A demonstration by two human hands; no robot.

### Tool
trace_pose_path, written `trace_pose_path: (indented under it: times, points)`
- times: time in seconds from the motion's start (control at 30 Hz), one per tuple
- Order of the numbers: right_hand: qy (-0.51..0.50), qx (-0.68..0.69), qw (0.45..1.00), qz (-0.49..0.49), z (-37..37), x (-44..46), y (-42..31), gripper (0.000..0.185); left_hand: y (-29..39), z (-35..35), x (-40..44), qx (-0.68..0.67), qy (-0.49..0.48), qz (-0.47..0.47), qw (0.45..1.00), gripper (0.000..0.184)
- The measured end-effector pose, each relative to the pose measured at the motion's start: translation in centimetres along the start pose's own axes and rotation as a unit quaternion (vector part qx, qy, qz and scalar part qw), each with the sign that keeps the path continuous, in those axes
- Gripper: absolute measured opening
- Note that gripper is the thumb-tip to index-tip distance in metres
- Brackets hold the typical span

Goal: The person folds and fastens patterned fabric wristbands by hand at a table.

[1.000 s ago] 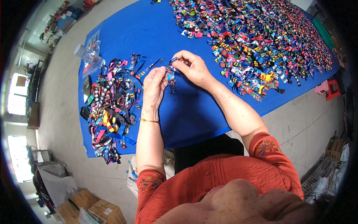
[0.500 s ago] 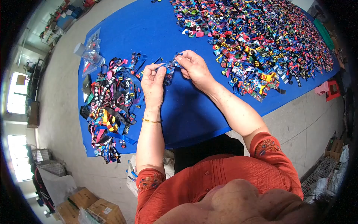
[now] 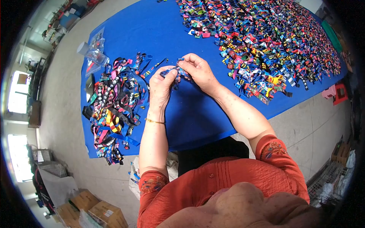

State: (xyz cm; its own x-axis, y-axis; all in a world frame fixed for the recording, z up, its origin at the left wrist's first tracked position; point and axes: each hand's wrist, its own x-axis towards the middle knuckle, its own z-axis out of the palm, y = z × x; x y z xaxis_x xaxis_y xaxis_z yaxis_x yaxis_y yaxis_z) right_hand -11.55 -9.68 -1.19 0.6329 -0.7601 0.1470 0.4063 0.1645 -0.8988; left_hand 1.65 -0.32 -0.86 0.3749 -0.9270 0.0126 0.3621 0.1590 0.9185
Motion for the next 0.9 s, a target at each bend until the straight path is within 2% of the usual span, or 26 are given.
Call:
trace_pose_path:
  times: [0.27, 0.4, 0.47, 0.5, 0.53, 0.6, 0.67, 0.73, 0.83, 0.9]
  points:
    - [0.006, 0.046, 0.996, 0.082, -0.4, -0.3, -0.8, 0.013, 0.6, 0.4, -0.4, 0.059, 0.012, 0.001, 0.998, 0.023]
    - [0.046, -0.019, 0.998, 0.027, -0.5, 0.1, -1.7, 0.013, 0.1, 0.4, -0.1, 0.043, 0.053, 0.069, 0.995, 0.028]
    - [0.081, -0.059, 0.995, -0.006, -0.6, 0.2, -2.1, 0.013, 0.2, 0.8, -0.1, 0.138, 0.149, 0.147, 0.968, 0.028]
    - [0.093, -0.091, 0.99, -0.055, -0.6, 0.4, -1.9, 0.01, 0.4, 0.7, -0.2, 0.185, 0.151, 0.162, 0.957, 0.026]
    - [0.086, -0.106, 0.989, -0.063, -0.5, 0.3, -1.8, 0.01, 0.7, 0.6, -0.4, 0.233, 0.153, 0.177, 0.944, 0.024]
    - [0.069, -0.138, 0.985, -0.08, -0.2, 0.1, -1.6, 0.01, 1.0, 1.4, -0.9, 0.199, 0.102, 0.127, 0.966, 0.02]
    - [0.047, -0.16, 0.982, -0.088, -0.2, -0.1, -1.0, 0.011, 0.5, 2.0, -1.0, 0.192, 0.056, 0.117, 0.973, 0.022]
    - [0.031, -0.181, 0.977, -0.103, 0.0, -0.2, -0.7, 0.013, 0.4, 2.3, -0.9, 0.117, 0.023, 0.1, 0.988, 0.022]
    - [0.0, -0.126, 0.988, -0.087, 0.2, -0.4, -1.3, 0.015, 1.1, 2.1, -1.0, 0.136, 0.033, 0.05, 0.989, 0.021]
    - [0.003, -0.099, 0.992, -0.074, 0.3, -0.6, -2.4, 0.018, 0.9, 1.4, -0.7, 0.101, 0.023, 0.043, 0.994, 0.02]
